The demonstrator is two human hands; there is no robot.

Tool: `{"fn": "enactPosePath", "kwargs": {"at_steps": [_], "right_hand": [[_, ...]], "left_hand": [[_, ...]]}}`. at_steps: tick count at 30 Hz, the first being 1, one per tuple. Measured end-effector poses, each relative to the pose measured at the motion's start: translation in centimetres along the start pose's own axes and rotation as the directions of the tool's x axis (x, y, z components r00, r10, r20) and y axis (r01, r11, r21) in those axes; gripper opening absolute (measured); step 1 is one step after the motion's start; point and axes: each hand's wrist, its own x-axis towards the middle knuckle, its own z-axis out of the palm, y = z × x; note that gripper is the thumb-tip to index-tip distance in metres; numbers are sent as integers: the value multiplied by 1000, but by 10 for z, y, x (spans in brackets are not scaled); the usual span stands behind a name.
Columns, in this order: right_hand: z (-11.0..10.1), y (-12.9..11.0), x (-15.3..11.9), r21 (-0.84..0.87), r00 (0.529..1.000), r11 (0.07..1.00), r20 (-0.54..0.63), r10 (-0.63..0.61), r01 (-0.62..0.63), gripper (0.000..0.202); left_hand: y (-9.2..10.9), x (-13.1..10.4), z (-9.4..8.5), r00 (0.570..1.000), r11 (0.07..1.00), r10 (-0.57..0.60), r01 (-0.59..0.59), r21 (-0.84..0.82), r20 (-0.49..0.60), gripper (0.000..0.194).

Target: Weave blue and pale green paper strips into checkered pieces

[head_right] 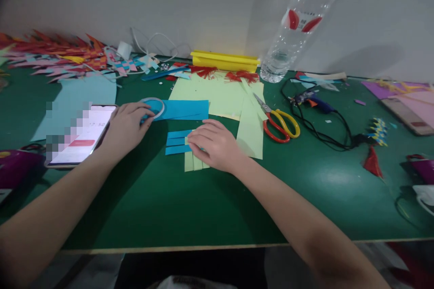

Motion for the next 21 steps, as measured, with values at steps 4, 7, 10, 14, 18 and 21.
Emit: {"fn": "enactPosePath", "kwargs": {"at_steps": [4,7,10,14,18,21], "right_hand": [[5,-18,2,12,999,1000,-39,-5,6,21],[8,-22,2,0,1000,1000,-1,-4,4,24],[9,-22,2,-10,997,998,34,68,-67,28],[7,-24,2,0,989,991,55,136,-136,29],[6,-25,4,155,981,969,11,192,-192,26],[7,-25,5,271,963,928,-13,271,-258,24]], "left_hand": [[17,0,-13,1000,999,-2,1,-34,-28,10],[39,-4,-22,998,995,60,-63,-74,-32,11],[60,-9,-22,994,981,107,-111,-157,-35,10],[73,-12,-16,986,962,161,-165,-219,-35,8],[69,-11,-14,982,952,188,-182,-246,1,8],[67,-12,-16,969,939,246,-228,-258,37,10]]}}
